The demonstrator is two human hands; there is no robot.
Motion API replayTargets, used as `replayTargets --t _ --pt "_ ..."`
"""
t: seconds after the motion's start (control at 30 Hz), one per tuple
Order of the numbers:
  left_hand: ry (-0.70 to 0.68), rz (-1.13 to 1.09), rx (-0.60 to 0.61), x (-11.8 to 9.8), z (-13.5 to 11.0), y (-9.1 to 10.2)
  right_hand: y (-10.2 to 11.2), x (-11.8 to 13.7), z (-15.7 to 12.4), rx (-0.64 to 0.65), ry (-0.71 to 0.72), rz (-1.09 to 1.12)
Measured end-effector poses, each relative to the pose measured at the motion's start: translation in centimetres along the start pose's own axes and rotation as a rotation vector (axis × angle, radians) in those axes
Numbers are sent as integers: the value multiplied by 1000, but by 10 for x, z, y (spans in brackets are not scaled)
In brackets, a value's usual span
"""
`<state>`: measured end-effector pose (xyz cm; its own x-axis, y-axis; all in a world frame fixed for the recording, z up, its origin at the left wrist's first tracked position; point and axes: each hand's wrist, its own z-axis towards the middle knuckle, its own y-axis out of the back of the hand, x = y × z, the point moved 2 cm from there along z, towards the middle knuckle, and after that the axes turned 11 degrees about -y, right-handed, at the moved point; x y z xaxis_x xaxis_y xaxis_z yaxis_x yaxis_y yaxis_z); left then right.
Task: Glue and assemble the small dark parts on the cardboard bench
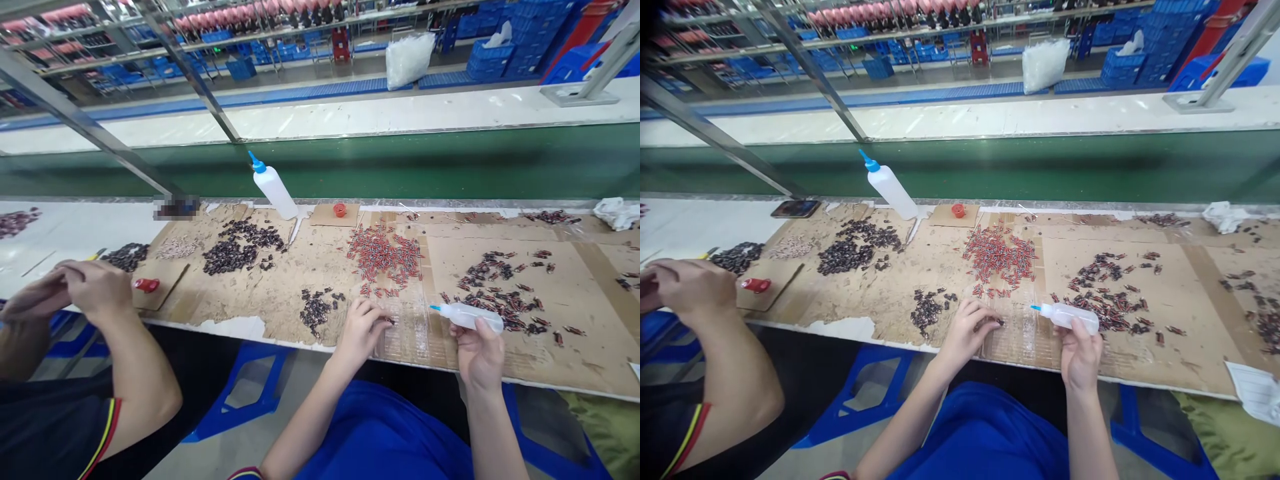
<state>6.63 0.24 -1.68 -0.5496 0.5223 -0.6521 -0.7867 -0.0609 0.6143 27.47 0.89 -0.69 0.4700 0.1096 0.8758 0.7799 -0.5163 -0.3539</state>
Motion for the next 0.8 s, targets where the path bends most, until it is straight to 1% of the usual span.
replayTargets --t 0.07,0.13,0.23,0.4,0.57,0.7,0.8 --pt "-42 23 12 4 2 4 -3 -1 -2 0 1 -5" --pt "-65 35 35 7 3 3 -5 -4 -3 20 42 -62" --pt "-64 55 51 8 3 -1 -4 -8 -6 18 141 -222" --pt "-66 29 29 7 3 -3 -8 -12 -13 -3 258 -498" --pt "-43 3 27 6 4 -1 -17 -11 -17 -27 321 -609" --pt "-28 -4 32 5 4 0 -17 -11 -17 -49 333 -662" --pt "-22 -8 25 5 5 0 -17 -12 -17 -24 332 -679"
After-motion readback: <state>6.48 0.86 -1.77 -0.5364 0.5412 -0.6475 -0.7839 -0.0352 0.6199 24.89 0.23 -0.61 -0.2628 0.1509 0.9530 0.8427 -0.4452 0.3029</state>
